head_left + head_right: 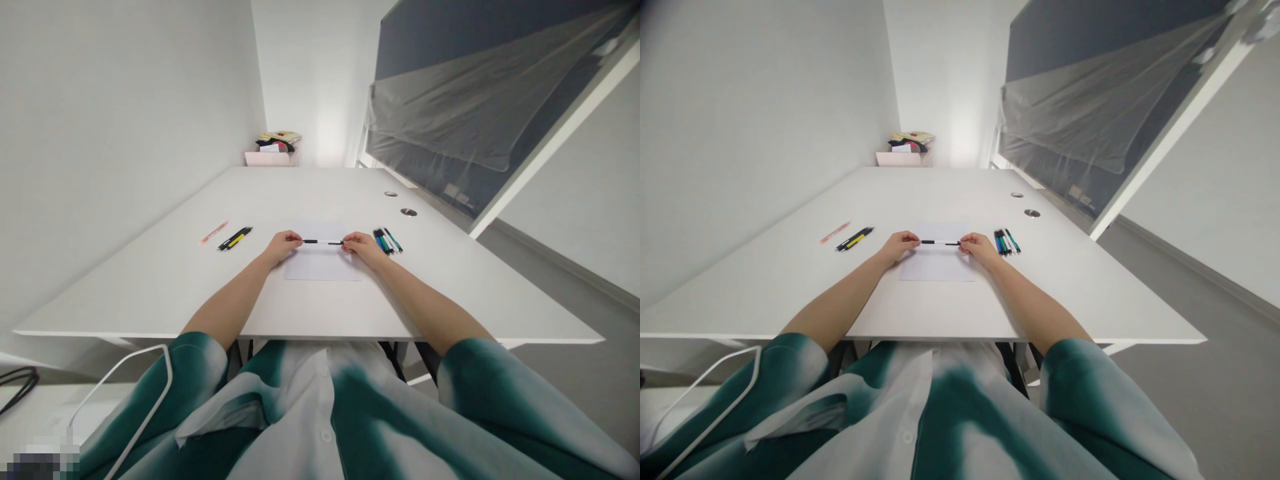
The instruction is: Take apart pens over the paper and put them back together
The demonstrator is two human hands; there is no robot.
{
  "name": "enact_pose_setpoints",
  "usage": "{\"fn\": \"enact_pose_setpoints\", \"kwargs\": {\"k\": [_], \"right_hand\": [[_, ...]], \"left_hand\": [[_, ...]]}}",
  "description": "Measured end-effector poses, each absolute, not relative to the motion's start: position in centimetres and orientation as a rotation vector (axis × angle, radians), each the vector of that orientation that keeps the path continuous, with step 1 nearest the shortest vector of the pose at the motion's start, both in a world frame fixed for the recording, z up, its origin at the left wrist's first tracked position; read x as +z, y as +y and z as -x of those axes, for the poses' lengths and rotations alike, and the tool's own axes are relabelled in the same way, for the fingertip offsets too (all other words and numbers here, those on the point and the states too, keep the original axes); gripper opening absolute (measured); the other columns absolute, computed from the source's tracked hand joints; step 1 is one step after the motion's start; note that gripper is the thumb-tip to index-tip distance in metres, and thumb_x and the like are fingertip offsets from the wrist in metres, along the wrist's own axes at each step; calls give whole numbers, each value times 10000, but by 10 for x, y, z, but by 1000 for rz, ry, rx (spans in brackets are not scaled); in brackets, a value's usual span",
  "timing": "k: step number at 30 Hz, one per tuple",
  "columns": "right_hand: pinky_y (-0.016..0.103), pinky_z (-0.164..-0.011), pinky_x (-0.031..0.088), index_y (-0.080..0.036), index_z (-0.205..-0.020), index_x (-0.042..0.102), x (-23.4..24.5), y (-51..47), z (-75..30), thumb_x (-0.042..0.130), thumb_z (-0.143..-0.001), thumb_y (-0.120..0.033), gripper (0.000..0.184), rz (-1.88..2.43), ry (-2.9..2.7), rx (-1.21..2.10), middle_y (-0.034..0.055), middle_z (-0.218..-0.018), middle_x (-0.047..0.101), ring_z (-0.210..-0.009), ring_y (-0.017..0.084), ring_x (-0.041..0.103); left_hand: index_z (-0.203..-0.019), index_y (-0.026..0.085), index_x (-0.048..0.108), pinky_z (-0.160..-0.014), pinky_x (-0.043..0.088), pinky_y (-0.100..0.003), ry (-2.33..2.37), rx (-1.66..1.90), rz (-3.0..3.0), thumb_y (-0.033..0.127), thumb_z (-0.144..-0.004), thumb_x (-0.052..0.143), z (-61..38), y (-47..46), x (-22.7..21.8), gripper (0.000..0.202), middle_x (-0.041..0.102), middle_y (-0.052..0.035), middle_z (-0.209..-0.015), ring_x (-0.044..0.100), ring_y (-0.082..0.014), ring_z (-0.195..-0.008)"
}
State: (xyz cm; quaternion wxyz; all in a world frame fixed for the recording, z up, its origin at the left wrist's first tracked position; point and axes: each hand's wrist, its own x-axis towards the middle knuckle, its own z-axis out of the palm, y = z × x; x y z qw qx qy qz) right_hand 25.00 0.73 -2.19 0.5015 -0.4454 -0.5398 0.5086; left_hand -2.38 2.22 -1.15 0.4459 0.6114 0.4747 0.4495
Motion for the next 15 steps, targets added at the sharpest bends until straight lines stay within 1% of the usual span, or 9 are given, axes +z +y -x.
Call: {"fn": "enact_pose_setpoints", "kwargs": {"k": [5, 10, 15], "right_hand": [[270, -653, 526, -173, -774, 634, -23, 9, -251, 822, -610, -188, 250, 1071, -1308, 1246, 36, -676, 710, -668, 157, 670], [258, -643, 538, -176, -773, 625, -22, 8, -250, 827, -642, -182, 241, 1092, -1290, 1239, 40, -688, 719, -671, 155, 681], [254, -653, 548, -175, -763, 618, -18, 5, -249, 811, -677, -141, 215, 1116, -1287, 1262, 56, -724, 732, -668, 150, 686]], "left_hand": [[-730, 166, 661, -727, 424, -321, 1167, 1096, -1507, 264, -565, 766, 24, 23, -12, 219, 633, -6, -679, 557, -153, -701], [-749, 165, 660, -715, 419, -313, 1162, 1087, -1519, 243, -579, 745, 23, 22, -12, 205, 628, 2, -674, 554, -148, -693], [-749, 165, 629, -676, 397, -297, 1151, 1094, -1531, 252, -575, 750, 23, 23, -13, 228, 599, 14, -664, 528, -133, -659]]}}
